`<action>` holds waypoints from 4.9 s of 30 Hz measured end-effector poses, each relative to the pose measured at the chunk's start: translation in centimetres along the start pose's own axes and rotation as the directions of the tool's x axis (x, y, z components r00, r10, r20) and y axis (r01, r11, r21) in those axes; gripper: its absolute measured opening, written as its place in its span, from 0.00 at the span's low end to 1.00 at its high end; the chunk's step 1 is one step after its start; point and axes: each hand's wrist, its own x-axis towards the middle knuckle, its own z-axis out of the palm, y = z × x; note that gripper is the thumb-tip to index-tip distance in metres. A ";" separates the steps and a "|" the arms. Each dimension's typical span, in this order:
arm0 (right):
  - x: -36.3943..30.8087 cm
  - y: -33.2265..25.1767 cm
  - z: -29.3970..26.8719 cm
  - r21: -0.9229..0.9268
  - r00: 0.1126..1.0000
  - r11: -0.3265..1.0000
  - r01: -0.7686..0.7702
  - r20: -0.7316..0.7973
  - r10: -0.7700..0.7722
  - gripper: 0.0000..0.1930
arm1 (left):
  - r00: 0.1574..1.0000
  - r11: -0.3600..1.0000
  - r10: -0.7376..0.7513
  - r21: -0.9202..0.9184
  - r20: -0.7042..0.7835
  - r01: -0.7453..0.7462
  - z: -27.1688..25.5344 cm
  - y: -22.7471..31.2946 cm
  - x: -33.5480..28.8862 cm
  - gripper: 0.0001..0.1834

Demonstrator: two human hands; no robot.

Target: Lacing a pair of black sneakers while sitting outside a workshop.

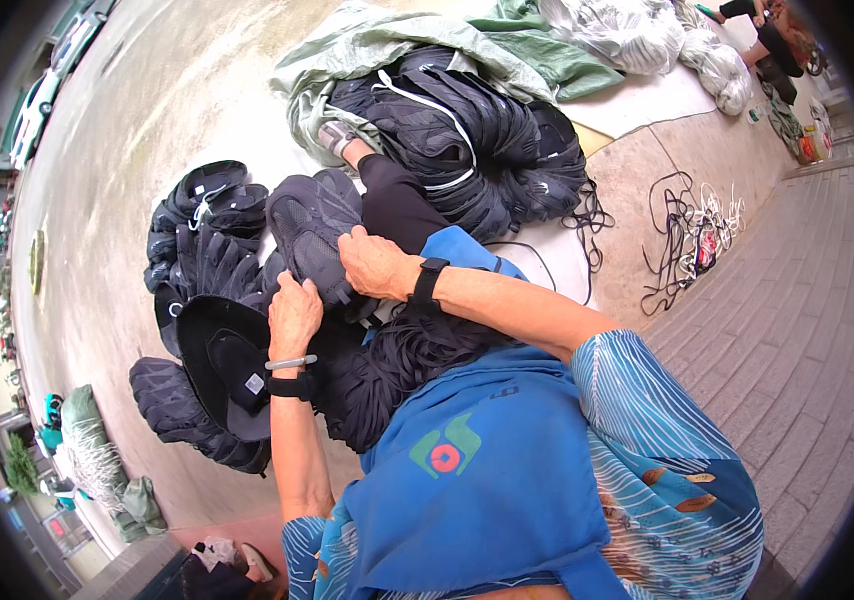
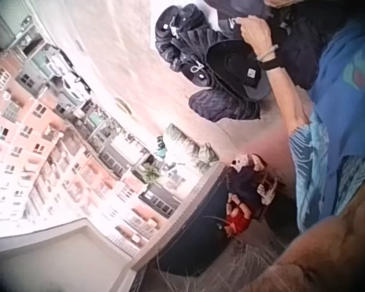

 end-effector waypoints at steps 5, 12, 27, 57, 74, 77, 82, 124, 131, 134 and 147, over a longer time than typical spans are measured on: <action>-0.3 0.6 0.2 0.013 0.998 0.998 0.059 -0.027 -0.058 0.12 | 0.999 1.000 0.024 -0.009 -0.034 -0.024 1.5 -0.7 0.8 0.17; -1.9 -0.1 -1.0 0.009 0.989 0.989 0.146 -0.019 -0.146 0.12 | 0.989 0.994 0.107 -0.029 -0.099 -0.110 2.4 -0.4 -1.0 0.16; -2.7 1.2 3.0 -0.047 0.967 0.974 0.221 -0.120 -0.225 0.15 | 0.762 0.723 0.572 0.624 -0.303 -0.295 4.7 0.3 -1.8 0.16; -2.8 0.7 -0.7 0.083 0.995 0.996 0.042 0.091 -0.050 0.15 | 0.978 0.980 0.200 0.011 -0.054 -0.200 3.0 0.4 -1.2 0.21; -4.1 -0.3 -2.8 -0.007 0.967 0.967 0.256 -0.011 -0.256 0.12 | 0.888 0.825 0.433 -0.327 -0.155 -0.460 0.1 -0.7 -3.7 0.43; -5.6 -0.6 -5.2 0.058 0.969 0.967 0.249 -0.011 -0.249 0.11 | 0.825 0.824 0.564 -0.055 -0.033 -0.564 0.4 2.1 -3.4 0.53; -10.3 0.1 -6.1 0.061 0.823 0.907 0.416 0.400 -0.404 0.23 | 0.869 0.863 0.495 0.119 -0.012 -0.491 3.1 2.7 -2.9 0.59; -13.7 4.4 -16.2 0.420 0.929 0.881 0.216 0.189 -0.318 0.22 | 0.646 0.715 0.695 -0.391 0.315 -0.579 4.8 10.3 -8.6 0.42; -17.8 11.0 -16.4 0.011 0.978 0.987 -0.159 0.142 0.156 0.10 | 0.711 0.645 0.695 -0.531 0.107 -0.550 1.4 13.5 -7.1 0.39; -18.8 12.0 -14.3 0.149 0.926 0.968 -0.201 0.350 0.139 0.12 | 0.530 0.533 0.843 -0.259 0.089 -0.805 3.7 15.2 -7.5 0.40; -19.2 13.9 -12.0 0.285 0.956 0.931 -0.229 0.246 0.160 0.13 | 0.509 0.522 0.852 -0.261 0.122 -0.812 6.4 15.2 -7.7 0.40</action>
